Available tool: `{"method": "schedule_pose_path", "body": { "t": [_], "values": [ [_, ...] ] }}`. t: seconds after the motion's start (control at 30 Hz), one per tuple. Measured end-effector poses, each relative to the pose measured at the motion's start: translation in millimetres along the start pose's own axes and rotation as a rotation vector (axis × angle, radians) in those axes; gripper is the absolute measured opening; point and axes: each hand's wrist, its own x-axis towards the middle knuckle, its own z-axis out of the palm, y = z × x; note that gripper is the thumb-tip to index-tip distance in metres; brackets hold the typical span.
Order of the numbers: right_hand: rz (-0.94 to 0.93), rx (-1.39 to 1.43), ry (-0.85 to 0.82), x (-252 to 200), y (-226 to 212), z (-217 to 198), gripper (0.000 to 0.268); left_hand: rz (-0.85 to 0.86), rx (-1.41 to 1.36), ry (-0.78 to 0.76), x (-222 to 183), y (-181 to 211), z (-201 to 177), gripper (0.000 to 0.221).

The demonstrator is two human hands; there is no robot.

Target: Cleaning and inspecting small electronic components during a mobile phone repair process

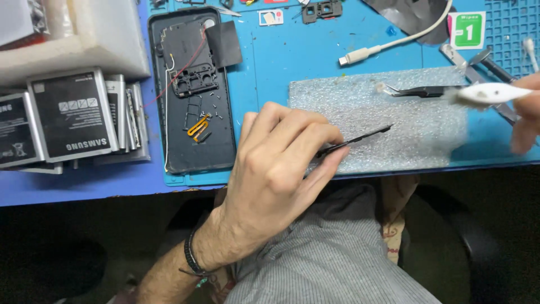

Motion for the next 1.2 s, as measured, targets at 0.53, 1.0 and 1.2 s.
{"method": "schedule_pose_path", "body": {
  "t": [0.53, 1.0, 1.2],
  "values": [
    [-0.665, 0.790, 0.449, -78, -71, 25, 0.014, -0.164, -0.333, -0.089, 50, 6, 9, 0.018],
    [-0.778, 0.729, 0.341, -65, -143, -6, 0.013, -0.518, -0.684, -0.020, 46, 0, 23, 0.024],
    [-0.690, 0.538, 0.268, -87, -173, -12, 0.011, -0.490, -0.703, 0.019, 41, -2, 25, 0.022]
  ]
}}
